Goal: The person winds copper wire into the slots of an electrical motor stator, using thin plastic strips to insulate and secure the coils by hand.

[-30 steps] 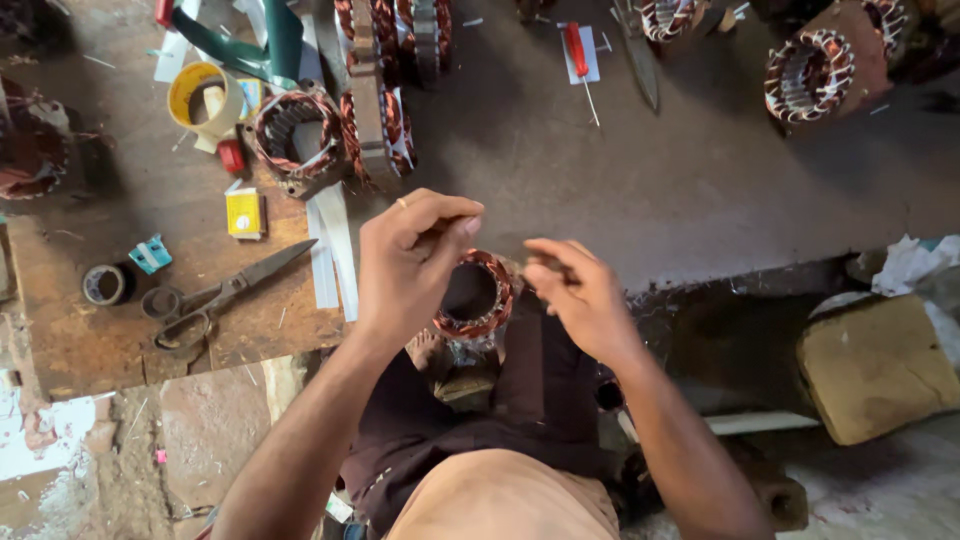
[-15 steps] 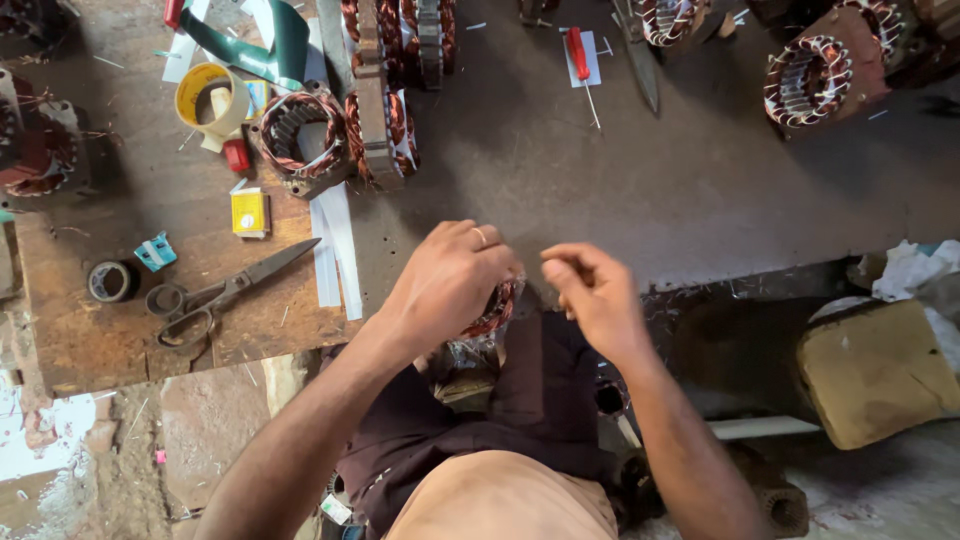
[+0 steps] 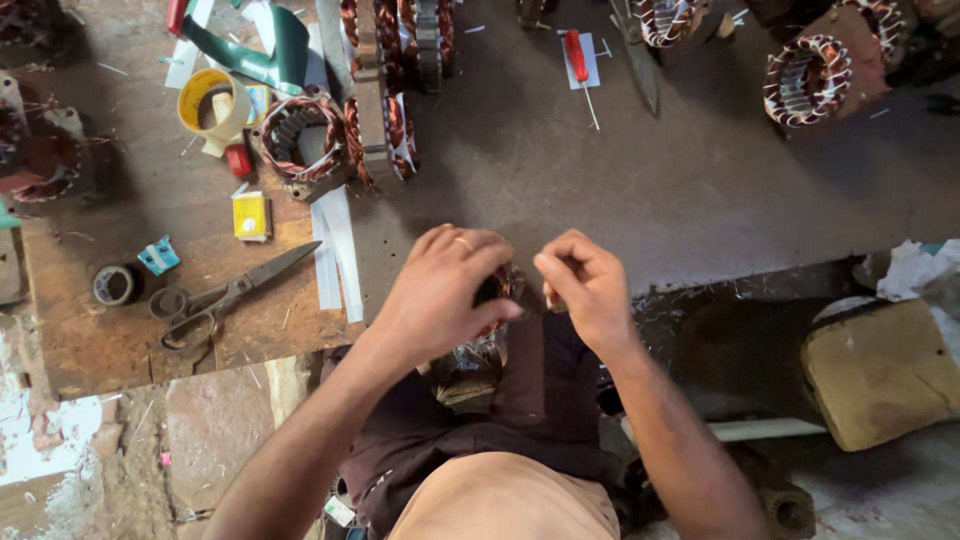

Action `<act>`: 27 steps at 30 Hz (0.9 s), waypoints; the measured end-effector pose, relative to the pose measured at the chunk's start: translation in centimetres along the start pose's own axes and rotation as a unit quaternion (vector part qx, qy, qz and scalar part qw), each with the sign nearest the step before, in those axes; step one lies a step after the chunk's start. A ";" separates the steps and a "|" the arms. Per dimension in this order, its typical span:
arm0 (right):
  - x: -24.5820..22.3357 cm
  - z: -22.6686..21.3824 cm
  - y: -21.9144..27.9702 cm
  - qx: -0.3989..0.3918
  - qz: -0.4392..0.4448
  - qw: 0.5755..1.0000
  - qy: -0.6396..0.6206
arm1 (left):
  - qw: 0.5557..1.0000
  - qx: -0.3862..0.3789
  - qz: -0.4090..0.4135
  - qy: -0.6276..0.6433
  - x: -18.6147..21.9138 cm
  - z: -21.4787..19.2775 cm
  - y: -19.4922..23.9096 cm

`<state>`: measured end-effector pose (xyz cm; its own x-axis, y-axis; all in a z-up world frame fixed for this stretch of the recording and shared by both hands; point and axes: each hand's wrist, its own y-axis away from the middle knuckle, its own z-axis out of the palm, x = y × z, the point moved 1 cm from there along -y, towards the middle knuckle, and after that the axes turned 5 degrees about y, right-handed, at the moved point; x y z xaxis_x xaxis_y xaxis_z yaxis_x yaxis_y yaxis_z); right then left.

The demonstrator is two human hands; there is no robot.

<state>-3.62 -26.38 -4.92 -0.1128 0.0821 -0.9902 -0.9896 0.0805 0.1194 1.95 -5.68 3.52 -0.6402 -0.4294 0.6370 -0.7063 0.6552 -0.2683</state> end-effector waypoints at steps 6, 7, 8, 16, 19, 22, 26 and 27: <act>0.9 -1.0 3.5 0.081 -0.023 0.974 -0.212 | 0.998 -0.061 0.006 0.013 -0.5 2.1 -0.9; 1.0 -1.0 3.5 0.085 0.004 0.978 -0.192 | 0.998 -0.060 0.008 0.028 -0.9 1.8 -1.2; 1.0 -1.0 3.7 0.093 0.031 0.980 -0.170 | 0.997 -0.060 0.011 0.044 -1.0 1.5 -1.4; 1.4 2.4 4.1 0.025 -0.039 0.996 0.082 | 0.959 0.233 -0.074 0.146 1.6 -1.1 0.6; 2.4 2.3 3.7 0.019 -0.050 0.998 -0.015 | 0.939 0.292 -0.106 0.145 3.4 0.4 3.1; 2.8 0.8 3.3 -0.044 -0.009 0.968 -0.246 | 0.979 0.144 -0.126 0.070 4.1 2.8 4.7; 3.5 0.1 3.9 -0.101 0.022 0.935 -0.339 | 0.994 0.045 -0.049 -0.083 3.8 4.8 5.9; 3.7 0.1 4.2 -0.109 0.022 0.936 -0.333 | 0.995 0.037 -0.043 -0.088 3.7 5.1 6.2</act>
<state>-8.19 -25.66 -8.08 -0.1448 0.6876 -0.7115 -0.9882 -0.1368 0.0689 -6.34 -6.35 0.56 -0.6152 -0.5876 0.5256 -0.7765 0.5668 -0.2753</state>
